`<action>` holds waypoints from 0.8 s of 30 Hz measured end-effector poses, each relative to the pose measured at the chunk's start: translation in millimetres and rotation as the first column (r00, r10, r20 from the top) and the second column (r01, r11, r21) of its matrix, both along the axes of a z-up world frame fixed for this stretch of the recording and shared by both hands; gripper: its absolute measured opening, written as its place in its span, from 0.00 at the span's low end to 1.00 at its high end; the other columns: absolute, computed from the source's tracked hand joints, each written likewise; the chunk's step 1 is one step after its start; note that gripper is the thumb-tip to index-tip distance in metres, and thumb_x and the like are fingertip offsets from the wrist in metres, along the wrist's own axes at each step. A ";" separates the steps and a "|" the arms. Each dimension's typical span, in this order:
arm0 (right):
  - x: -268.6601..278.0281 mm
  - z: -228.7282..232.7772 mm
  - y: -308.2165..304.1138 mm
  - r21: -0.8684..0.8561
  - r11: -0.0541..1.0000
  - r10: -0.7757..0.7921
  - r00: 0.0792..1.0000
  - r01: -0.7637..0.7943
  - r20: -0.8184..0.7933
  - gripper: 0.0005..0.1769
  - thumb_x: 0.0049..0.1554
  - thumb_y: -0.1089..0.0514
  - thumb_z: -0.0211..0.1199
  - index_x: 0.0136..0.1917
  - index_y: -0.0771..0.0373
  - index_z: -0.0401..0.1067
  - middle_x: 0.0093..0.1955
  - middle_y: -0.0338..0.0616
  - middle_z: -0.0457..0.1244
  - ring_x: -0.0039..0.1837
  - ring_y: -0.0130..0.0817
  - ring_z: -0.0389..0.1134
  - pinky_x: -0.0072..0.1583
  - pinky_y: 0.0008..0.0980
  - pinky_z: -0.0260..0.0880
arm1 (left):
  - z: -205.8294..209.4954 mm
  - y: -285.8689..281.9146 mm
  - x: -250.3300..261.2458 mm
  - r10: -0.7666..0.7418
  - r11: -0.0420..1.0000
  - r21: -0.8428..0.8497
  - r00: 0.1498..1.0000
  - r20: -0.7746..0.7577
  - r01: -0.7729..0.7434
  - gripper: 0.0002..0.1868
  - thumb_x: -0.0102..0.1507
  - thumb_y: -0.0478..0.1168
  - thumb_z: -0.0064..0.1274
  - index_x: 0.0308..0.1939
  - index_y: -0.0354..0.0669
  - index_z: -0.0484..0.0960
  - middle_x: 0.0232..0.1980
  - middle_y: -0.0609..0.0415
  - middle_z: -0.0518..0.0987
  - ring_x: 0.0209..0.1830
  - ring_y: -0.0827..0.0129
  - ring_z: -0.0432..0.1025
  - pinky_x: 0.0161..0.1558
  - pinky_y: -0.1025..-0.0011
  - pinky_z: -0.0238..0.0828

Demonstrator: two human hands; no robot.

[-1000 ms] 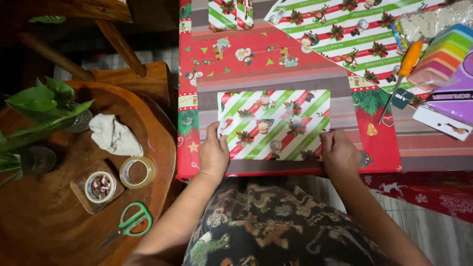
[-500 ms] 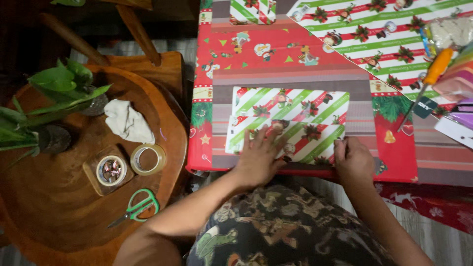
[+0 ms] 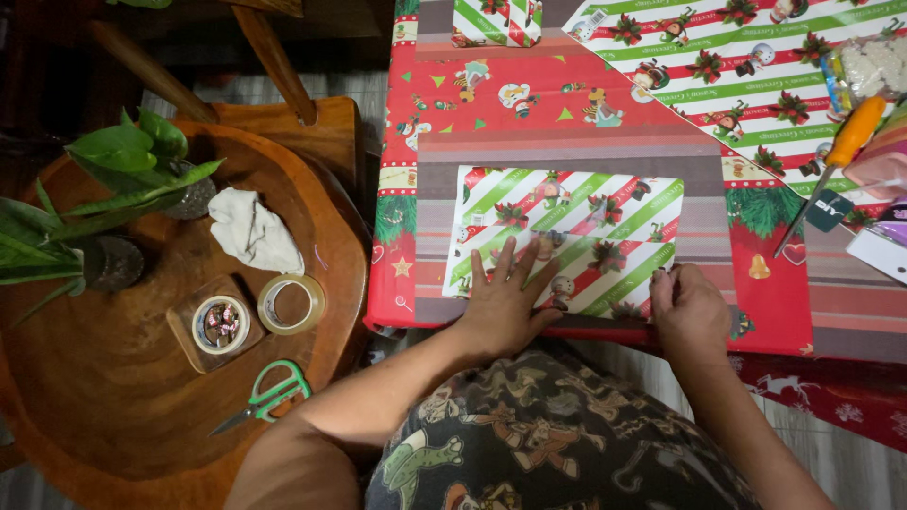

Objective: The person wraps a small rectangular item with Christmas-themed wrapping paper. They fold the paper around the item, secure it with clear tape, and use scissors to trim excess paper. The wrapped item is placed on the table, and the person begins wrapping another item.

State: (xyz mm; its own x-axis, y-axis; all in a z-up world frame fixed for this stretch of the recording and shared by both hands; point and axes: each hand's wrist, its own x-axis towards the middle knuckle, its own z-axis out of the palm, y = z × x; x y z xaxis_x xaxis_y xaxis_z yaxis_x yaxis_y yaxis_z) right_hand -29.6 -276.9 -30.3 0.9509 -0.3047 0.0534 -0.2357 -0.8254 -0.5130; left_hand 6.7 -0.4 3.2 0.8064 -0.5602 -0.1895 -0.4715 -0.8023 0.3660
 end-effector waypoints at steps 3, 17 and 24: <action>0.5 0.8 0.3 -0.013 1.000 -0.007 1.000 0.007 -0.015 0.19 0.66 0.47 0.61 0.44 0.65 0.69 0.40 0.59 0.66 0.46 0.60 0.67 0.50 0.55 0.65 | 1.9 -0.3 2.6 0.004 1.000 -0.006 1.000 0.015 -0.004 0.41 0.65 0.65 0.45 0.78 0.55 0.57 0.84 0.45 0.42 0.83 0.38 0.33 0.68 0.21 0.24; 4.1 0.1 -0.1 -0.008 0.996 -0.086 0.994 0.085 -0.068 0.19 0.64 0.44 0.62 0.44 0.61 0.72 0.39 0.53 0.68 0.43 0.56 0.69 0.48 0.51 0.66 | 15.3 -9.2 21.3 0.198 0.969 0.173 0.974 -0.109 -0.178 0.46 0.64 0.69 0.42 0.81 0.63 0.44 0.85 0.54 0.35 0.83 0.49 0.24 0.65 0.18 0.22; 1.8 -10.8 -5.2 -0.117 0.991 -0.069 0.998 0.068 -0.006 0.19 0.63 0.43 0.64 0.43 0.60 0.74 0.40 0.54 0.68 0.45 0.56 0.69 0.48 0.53 0.66 | 21.0 -12.0 21.1 0.208 0.959 0.221 0.969 -0.133 -0.175 0.47 0.64 0.70 0.41 0.81 0.62 0.43 0.85 0.48 0.31 0.83 0.49 0.22 0.65 0.17 0.22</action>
State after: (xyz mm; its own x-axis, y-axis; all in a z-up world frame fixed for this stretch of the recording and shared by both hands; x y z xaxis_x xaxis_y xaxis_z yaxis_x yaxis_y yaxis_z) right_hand -27.8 -282.1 -41.1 0.9287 -0.3614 0.0834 -0.2983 -0.8613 -0.4114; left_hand 27.8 -12.4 24.2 0.8469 -0.3338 -0.4139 -0.2527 -0.9375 0.2392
